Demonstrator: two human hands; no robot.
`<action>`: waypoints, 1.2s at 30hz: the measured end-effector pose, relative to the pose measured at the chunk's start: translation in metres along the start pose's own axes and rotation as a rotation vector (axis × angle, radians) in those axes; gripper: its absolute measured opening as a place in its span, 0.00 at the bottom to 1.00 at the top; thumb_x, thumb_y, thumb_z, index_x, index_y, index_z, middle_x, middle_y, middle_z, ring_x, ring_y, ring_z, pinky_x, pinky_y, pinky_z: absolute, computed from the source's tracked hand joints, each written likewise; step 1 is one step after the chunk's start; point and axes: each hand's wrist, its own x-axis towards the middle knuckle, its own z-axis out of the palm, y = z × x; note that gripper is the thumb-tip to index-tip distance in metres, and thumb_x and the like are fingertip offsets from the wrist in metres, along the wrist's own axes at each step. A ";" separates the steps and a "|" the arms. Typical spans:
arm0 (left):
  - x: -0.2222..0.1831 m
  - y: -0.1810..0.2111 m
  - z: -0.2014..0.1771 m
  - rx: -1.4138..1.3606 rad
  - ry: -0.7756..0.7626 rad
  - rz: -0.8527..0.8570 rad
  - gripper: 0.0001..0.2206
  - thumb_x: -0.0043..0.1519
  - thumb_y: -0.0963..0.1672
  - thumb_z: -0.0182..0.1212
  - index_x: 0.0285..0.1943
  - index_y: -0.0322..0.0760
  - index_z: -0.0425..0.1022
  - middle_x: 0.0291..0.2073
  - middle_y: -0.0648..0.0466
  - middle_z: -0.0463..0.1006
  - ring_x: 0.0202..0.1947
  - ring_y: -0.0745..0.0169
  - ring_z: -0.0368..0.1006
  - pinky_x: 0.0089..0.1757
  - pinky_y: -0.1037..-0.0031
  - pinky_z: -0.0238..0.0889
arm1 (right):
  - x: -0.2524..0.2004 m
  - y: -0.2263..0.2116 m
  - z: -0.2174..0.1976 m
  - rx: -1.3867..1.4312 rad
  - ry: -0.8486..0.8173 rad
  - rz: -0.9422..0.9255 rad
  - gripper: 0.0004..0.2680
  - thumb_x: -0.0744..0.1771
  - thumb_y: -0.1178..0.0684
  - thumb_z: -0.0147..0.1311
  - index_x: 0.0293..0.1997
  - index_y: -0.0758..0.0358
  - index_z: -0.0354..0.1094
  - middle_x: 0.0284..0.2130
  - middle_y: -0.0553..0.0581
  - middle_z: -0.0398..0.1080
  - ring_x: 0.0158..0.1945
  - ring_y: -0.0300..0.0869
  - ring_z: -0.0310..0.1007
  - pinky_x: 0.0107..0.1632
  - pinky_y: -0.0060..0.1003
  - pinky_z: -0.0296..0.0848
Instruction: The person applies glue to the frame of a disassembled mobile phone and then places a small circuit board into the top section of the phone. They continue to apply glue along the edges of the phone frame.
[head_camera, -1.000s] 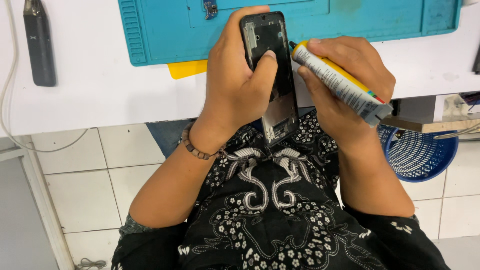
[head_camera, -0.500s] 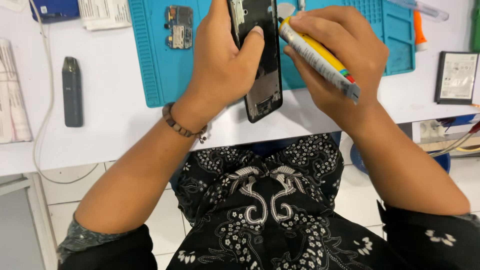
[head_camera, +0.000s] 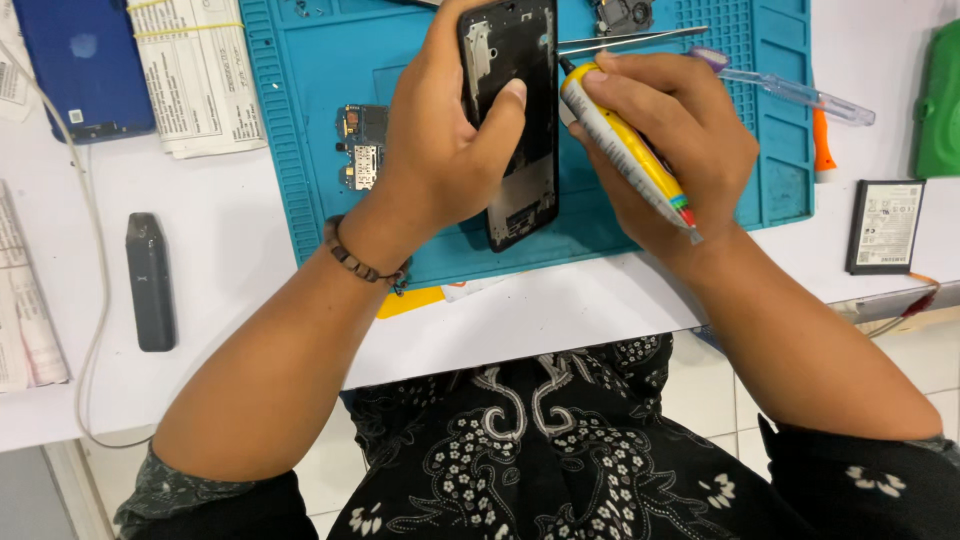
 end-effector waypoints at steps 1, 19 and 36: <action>0.001 0.000 -0.001 -0.003 -0.023 -0.008 0.14 0.63 0.43 0.48 0.58 0.40 0.57 0.45 0.49 0.73 0.45 0.55 0.73 0.44 0.68 0.69 | 0.000 0.002 0.000 0.009 0.010 0.000 0.08 0.68 0.65 0.63 0.49 0.71 0.68 0.44 0.73 0.70 0.45 0.58 0.75 0.48 0.45 0.74; -0.005 0.006 -0.005 0.008 -0.030 -0.054 0.17 0.65 0.43 0.47 0.62 0.40 0.55 0.52 0.49 0.72 0.49 0.54 0.74 0.49 0.68 0.70 | -0.008 0.009 0.005 0.101 0.087 0.038 0.08 0.67 0.62 0.58 0.48 0.71 0.65 0.44 0.73 0.67 0.44 0.59 0.73 0.48 0.46 0.74; -0.005 0.003 -0.002 -0.036 0.000 -0.025 0.13 0.65 0.42 0.46 0.57 0.36 0.55 0.44 0.48 0.71 0.43 0.54 0.71 0.44 0.67 0.69 | -0.001 0.008 0.007 0.121 -0.017 0.087 0.08 0.69 0.60 0.55 0.50 0.70 0.62 0.46 0.73 0.66 0.48 0.60 0.72 0.52 0.47 0.71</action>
